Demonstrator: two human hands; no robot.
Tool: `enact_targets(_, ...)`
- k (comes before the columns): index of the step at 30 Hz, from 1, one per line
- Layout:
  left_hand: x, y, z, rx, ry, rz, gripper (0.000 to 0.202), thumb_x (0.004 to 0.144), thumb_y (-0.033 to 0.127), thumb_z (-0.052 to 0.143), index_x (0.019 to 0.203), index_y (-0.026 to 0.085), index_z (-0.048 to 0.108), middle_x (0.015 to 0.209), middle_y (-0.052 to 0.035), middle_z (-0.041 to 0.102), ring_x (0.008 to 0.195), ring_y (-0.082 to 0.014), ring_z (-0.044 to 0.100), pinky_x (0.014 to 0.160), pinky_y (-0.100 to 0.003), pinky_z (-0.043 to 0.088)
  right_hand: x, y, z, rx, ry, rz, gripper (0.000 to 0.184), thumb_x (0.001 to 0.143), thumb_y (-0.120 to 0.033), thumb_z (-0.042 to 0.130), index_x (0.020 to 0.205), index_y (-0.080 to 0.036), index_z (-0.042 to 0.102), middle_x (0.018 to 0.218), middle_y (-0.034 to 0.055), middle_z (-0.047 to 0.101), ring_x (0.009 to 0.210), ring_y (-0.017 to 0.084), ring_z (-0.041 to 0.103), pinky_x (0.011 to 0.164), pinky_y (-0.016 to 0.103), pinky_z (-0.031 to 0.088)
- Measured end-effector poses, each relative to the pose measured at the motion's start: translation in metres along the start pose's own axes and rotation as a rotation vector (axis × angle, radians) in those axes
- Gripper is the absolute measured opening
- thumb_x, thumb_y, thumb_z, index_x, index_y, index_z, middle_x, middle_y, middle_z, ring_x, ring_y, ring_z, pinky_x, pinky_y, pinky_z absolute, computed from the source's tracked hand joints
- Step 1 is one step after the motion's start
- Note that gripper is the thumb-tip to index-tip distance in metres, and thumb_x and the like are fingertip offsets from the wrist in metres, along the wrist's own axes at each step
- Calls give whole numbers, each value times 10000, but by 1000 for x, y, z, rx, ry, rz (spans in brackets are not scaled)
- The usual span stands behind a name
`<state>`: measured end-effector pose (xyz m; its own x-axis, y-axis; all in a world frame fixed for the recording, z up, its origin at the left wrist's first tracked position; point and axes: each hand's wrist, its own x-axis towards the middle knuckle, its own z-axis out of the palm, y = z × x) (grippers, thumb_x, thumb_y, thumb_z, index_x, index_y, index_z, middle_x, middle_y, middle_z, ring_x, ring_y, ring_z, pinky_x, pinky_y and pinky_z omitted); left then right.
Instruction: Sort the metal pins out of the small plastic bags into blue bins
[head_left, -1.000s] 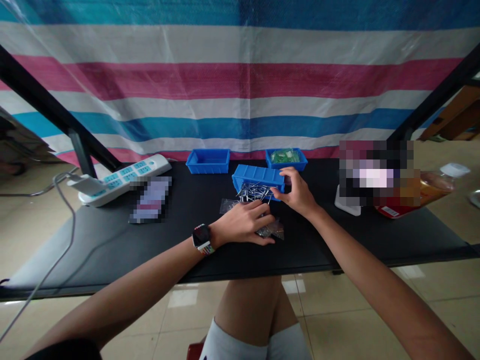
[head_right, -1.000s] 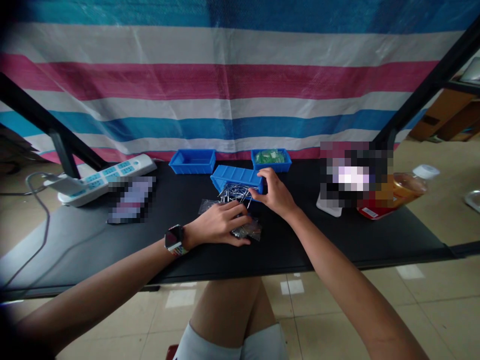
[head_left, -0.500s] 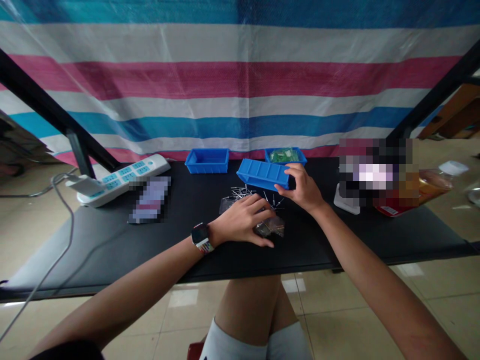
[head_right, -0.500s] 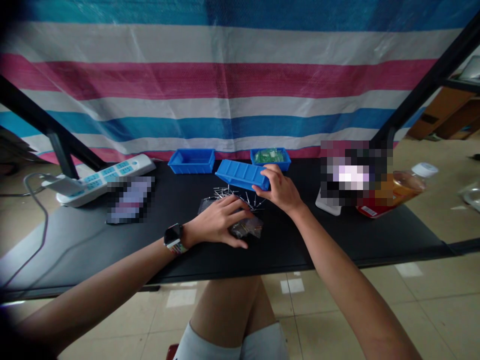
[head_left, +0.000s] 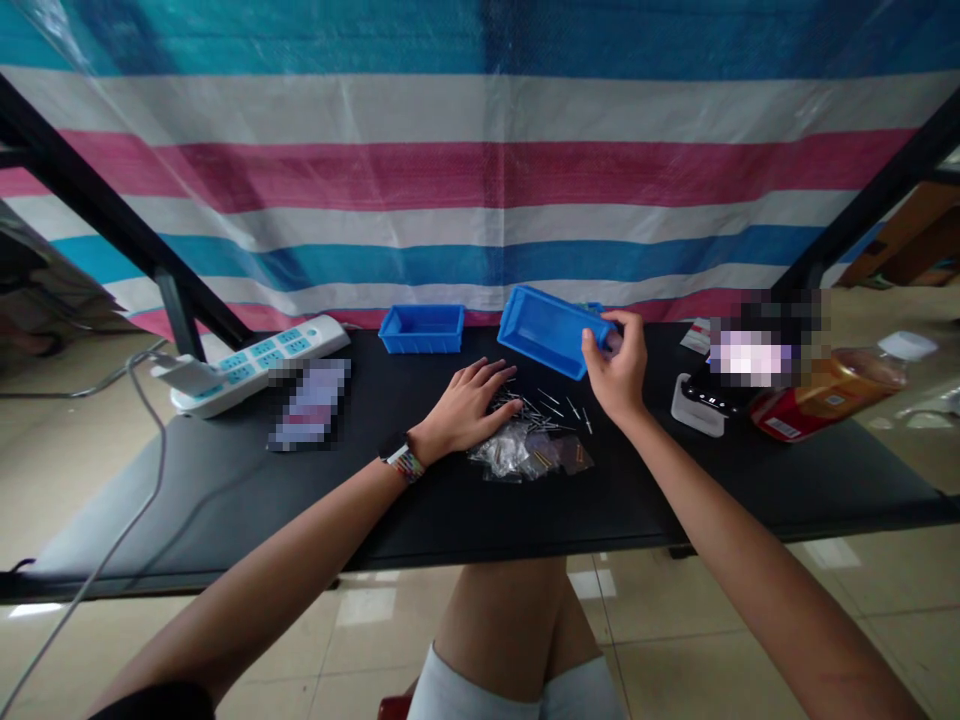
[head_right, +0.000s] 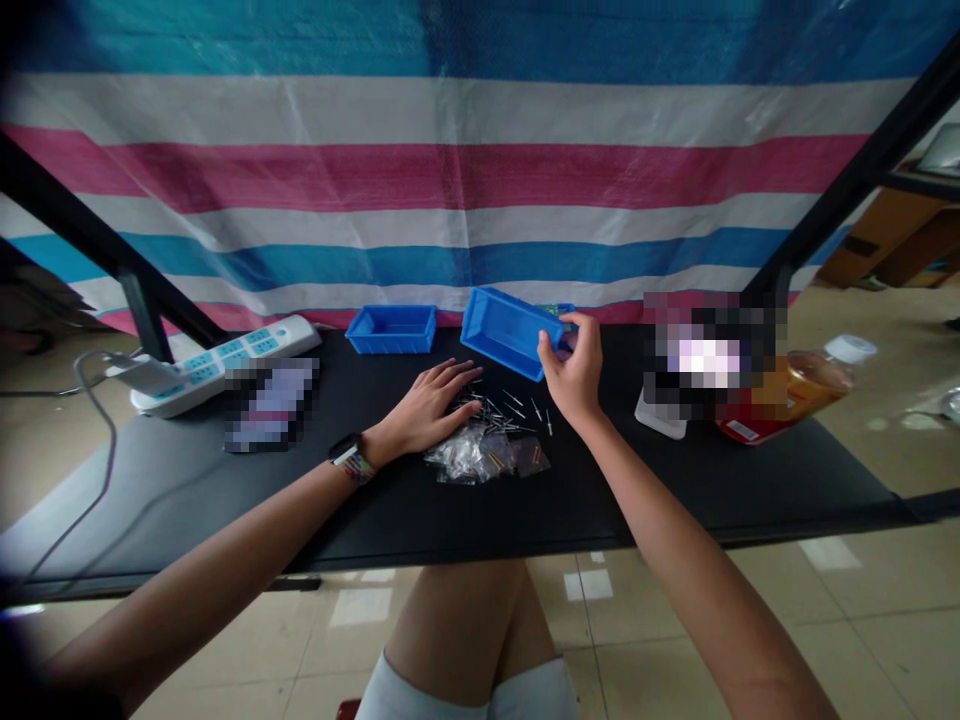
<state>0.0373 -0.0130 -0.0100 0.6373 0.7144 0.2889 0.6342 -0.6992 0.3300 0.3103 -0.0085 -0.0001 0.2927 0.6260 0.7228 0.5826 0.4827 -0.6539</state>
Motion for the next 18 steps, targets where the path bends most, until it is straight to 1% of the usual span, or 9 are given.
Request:
enact_targets(2,1,-3,0,-8,-30,21,632,1110,587,466,1578,173,560,1617,-168,567,1546,-390,432,1253,-612,373,16,-2,10,-42,26,3,298,958,-478,634,1110,-223,606,1179,152,650,1132,318,668,972,489,601)
enact_targets(3,1,-3,0,-11,-27,37,611,1112,581,468,1548,173,595,1586,-169,597,1507,-379,476,1235,-600,396,26,-3,17,-65,4,10,264,940,-455,642,1058,-219,617,1147,148,658,1082,311,672,946,472,597)
enact_targets(5,1,-1,-2,-16,-11,72,570,1112,571,477,1488,179,650,1505,-161,658,1402,-351,560,1187,-568,447,45,-5,32,-123,-111,36,191,931,-411,629,962,-222,626,1048,120,690,988,290,677,936,446,574)
enact_targets(8,1,3,-5,-23,2,106,522,1116,545,479,1435,188,686,1415,-142,707,1270,-314,627,1121,-519,492,66,-6,57,-279,-217,91,130,921,-332,595,909,-214,649,991,110,722,951,278,669,932,401,532)
enact_targets(10,1,5,-7,-21,10,115,497,1120,526,476,1409,189,698,1381,-136,721,1235,-305,641,1102,-504,501,72,-6,71,-368,-320,131,167,940,-336,570,904,-217,682,967,101,745,943,281,667,894,376,513)
enact_targets(12,1,6,-8,-19,17,120,478,1123,507,471,1387,186,707,1358,-137,729,1215,-301,650,1092,-497,506,73,-6,81,-442,-374,119,208,959,-331,550,909,-212,713,970,109,763,970,295,662,894,376,499)
enact_targets(15,0,8,-10,-25,17,131,451,1128,473,467,1361,179,716,1320,-132,744,1181,-296,659,1079,-489,512,71,-5,92,-532,-407,67,256,990,-314,531,942,-191,749,1011,141,779,1037,330,646,947,412,482)
enact_targets(18,0,10,-10,-27,11,140,446,1131,457,460,1347,164,717,1290,-134,750,1173,-298,656,1073,-489,512,71,-4,100,-606,-483,79,279,1017,-315,538,983,-173,776,1043,168,784,1108,354,638,1015,453,457)
